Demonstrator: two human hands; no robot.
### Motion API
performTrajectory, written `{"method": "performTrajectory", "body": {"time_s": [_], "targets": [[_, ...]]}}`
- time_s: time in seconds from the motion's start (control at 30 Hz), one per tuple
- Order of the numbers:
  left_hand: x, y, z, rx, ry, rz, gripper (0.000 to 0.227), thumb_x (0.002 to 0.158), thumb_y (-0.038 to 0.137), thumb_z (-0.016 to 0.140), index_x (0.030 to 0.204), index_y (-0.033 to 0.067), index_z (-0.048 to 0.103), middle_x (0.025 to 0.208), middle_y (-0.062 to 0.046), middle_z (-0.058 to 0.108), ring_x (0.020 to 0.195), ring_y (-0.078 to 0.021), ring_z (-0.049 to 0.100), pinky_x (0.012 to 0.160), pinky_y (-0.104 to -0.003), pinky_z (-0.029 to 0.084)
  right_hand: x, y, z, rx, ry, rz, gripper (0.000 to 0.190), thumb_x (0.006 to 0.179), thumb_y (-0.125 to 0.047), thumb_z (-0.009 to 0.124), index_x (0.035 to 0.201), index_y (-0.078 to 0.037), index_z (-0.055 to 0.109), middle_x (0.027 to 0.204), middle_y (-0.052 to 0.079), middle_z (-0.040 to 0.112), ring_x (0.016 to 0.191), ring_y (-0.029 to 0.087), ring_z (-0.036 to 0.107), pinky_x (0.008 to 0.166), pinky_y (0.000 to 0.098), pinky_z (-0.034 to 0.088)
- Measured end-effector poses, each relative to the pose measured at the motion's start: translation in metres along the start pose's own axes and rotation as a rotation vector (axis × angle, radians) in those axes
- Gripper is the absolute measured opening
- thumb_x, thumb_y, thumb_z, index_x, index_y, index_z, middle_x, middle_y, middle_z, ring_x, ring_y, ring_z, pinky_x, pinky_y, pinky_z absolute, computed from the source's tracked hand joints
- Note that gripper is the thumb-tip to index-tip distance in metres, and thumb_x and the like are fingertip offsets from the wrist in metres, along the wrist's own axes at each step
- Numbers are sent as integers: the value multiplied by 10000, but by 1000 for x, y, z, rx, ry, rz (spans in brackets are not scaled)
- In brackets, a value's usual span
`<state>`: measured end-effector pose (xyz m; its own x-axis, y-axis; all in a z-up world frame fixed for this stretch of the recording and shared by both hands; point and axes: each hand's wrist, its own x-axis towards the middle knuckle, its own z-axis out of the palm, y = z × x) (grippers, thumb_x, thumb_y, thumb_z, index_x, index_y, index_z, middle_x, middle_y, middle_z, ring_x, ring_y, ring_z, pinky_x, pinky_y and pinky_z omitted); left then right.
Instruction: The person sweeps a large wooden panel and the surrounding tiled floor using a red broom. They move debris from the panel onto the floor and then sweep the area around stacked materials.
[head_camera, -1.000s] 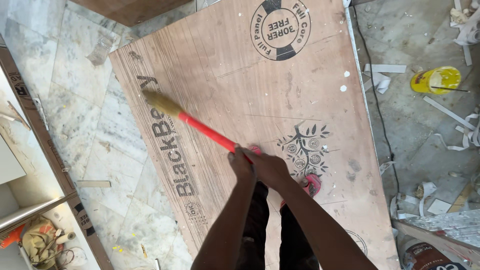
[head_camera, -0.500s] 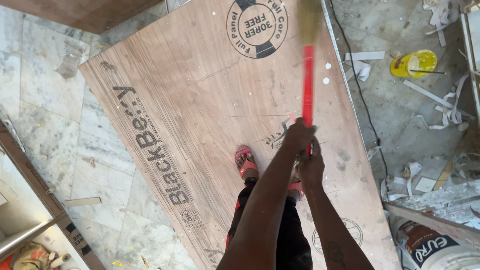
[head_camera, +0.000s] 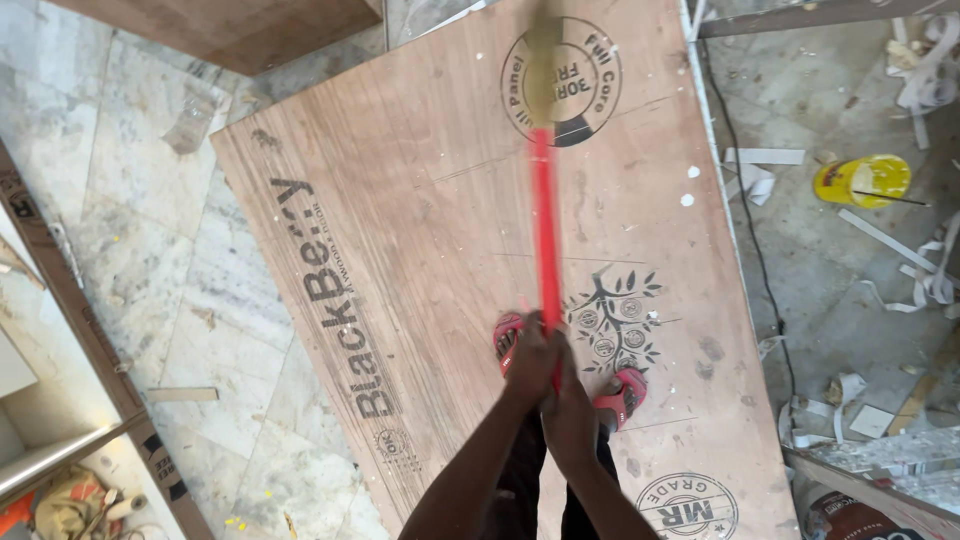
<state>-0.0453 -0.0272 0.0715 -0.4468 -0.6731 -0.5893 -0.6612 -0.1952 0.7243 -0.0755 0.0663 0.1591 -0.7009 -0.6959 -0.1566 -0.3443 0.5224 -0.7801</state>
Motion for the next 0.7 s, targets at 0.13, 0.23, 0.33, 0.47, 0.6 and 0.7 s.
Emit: {"method": "performTrajectory", "body": {"time_s": [0.13,0.23,0.33,0.47,0.6,0.7], "targets": [[32,-22,-35,-575,302,-150,336,1041,321,562,1173,18,501,982,-134,583,869,-232,570,770,-411,510,70,-8,26,-292,-581,185,675,936,-221,597,1564,-300,363,948,148,697,823,383,708,718,521,554],[64,-10,-50,-908,466,-355,314,1009,341,534,1097,53,445,871,-72,535,751,-195,538,652,-379,478,124,-8,38,-355,-658,-85,674,913,-180,599,1539,-357,422,943,137,695,840,364,717,728,496,564],[90,-7,-41,-1079,490,-438,300,995,344,537,1095,83,428,854,-72,526,718,-189,536,610,-367,460,159,-7,40,-434,-768,-66,636,926,-220,612,1521,-352,432,965,119,711,858,345,726,742,484,572],[129,-13,9,-855,237,-343,340,987,323,565,1129,41,438,816,-126,559,650,-242,553,593,-410,467,170,18,9,-363,-612,142,544,964,-323,600,1487,-335,450,967,145,719,861,372,705,730,514,548],[157,16,61,-146,-54,-83,491,961,416,616,1137,-23,487,906,-229,668,859,-357,700,758,-463,559,154,39,-26,-213,-372,507,582,995,-314,562,1547,-264,386,966,197,741,843,392,707,714,511,532],[164,68,90,57,-291,-46,569,898,422,635,1183,-46,480,962,-318,713,923,-418,730,814,-476,565,148,41,-36,193,-90,729,555,1028,-277,562,1555,-198,406,988,258,709,840,438,661,668,492,505]]}}
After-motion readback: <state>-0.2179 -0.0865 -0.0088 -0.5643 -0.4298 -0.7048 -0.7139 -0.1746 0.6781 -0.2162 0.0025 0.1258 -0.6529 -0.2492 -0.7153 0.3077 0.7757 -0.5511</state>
